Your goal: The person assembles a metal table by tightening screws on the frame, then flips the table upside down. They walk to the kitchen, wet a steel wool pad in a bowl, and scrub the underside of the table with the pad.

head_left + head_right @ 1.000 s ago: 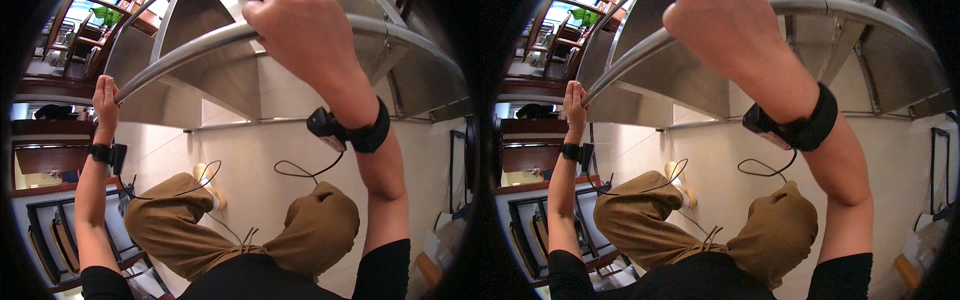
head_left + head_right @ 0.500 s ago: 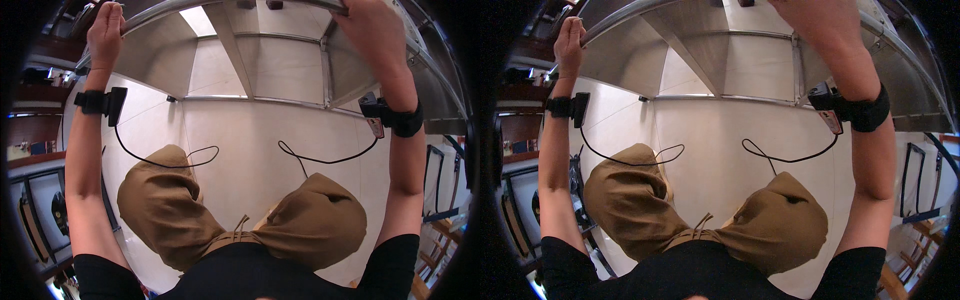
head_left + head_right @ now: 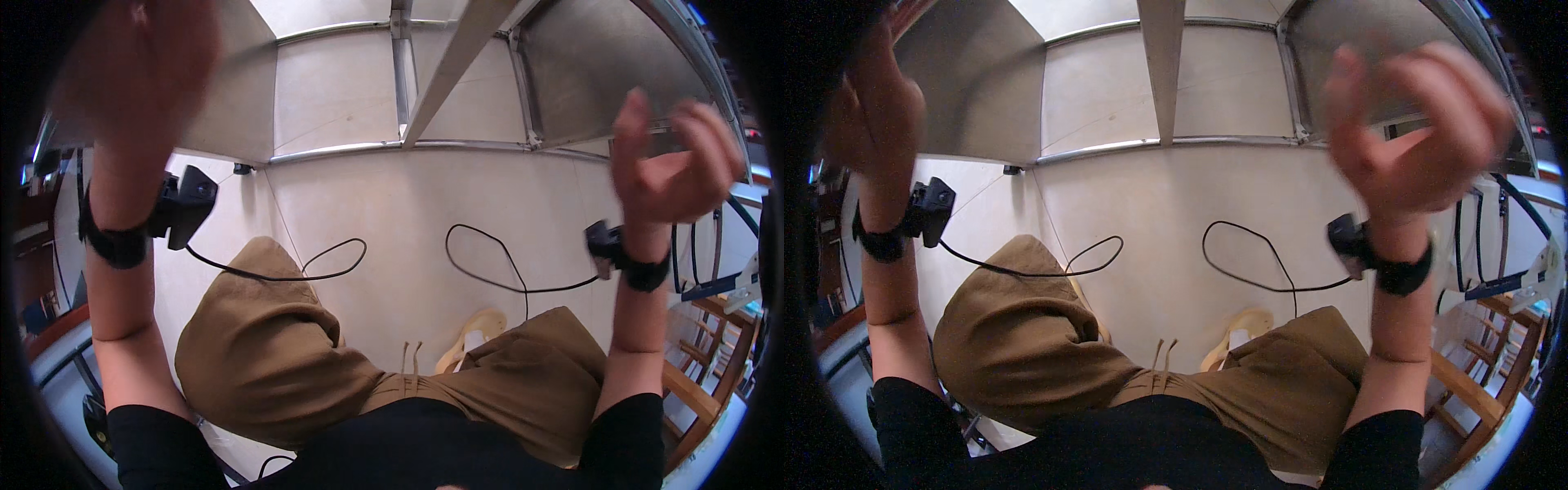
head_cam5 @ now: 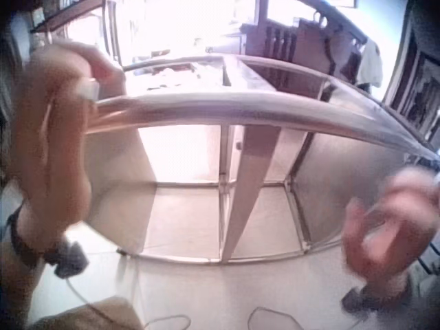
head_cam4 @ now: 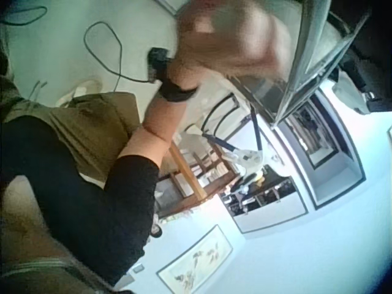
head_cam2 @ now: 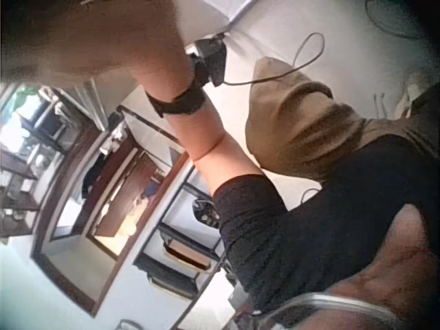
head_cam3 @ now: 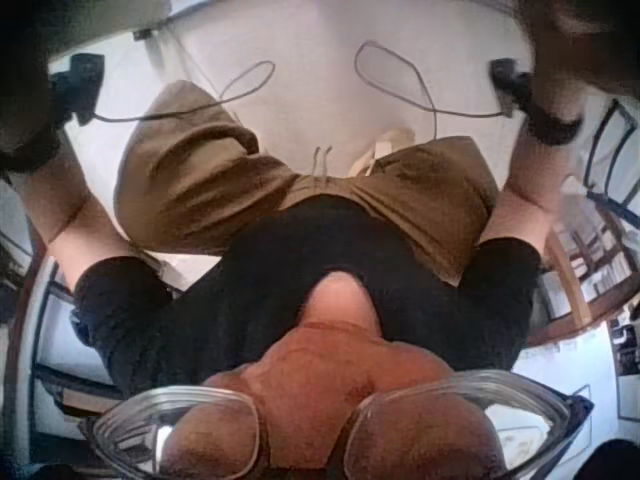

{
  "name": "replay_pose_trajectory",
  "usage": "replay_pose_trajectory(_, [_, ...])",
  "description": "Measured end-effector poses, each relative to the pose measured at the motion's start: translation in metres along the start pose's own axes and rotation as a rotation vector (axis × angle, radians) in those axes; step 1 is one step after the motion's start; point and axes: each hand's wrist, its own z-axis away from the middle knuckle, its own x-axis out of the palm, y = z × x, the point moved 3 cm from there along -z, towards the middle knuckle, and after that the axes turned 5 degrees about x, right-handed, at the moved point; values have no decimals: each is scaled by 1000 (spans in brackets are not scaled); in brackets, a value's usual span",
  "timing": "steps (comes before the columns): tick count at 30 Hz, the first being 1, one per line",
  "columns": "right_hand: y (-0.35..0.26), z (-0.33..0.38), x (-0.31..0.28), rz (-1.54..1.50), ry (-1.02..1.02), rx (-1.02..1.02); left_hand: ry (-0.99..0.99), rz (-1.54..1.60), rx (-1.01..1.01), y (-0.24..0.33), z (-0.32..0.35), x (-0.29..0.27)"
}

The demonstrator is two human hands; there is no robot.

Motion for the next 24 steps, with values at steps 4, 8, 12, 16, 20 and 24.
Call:
replay_pose_trajectory(4, [-69,55,35,-241,-325,554,-183,385,172,65,32,52])
replay_pose_trajectory(8, [-100,97,76,-539,-449,997,-873,828,-842,101,147,173])
replay_pose_trajectory(12, [-100,96,108,-611,-357,1042,-1013,844,-1040,123,228,252])
replay_pose_trajectory(16, [-100,101,107,-557,-469,1058,-965,910,-1156,138,242,292])
replay_pose_trajectory(20, [-101,106,102,-550,-456,1085,-985,956,-1170,146,240,307])
replay_pose_trajectory(24, [-101,106,102,-522,-412,1054,-937,987,-1148,153,235,309])
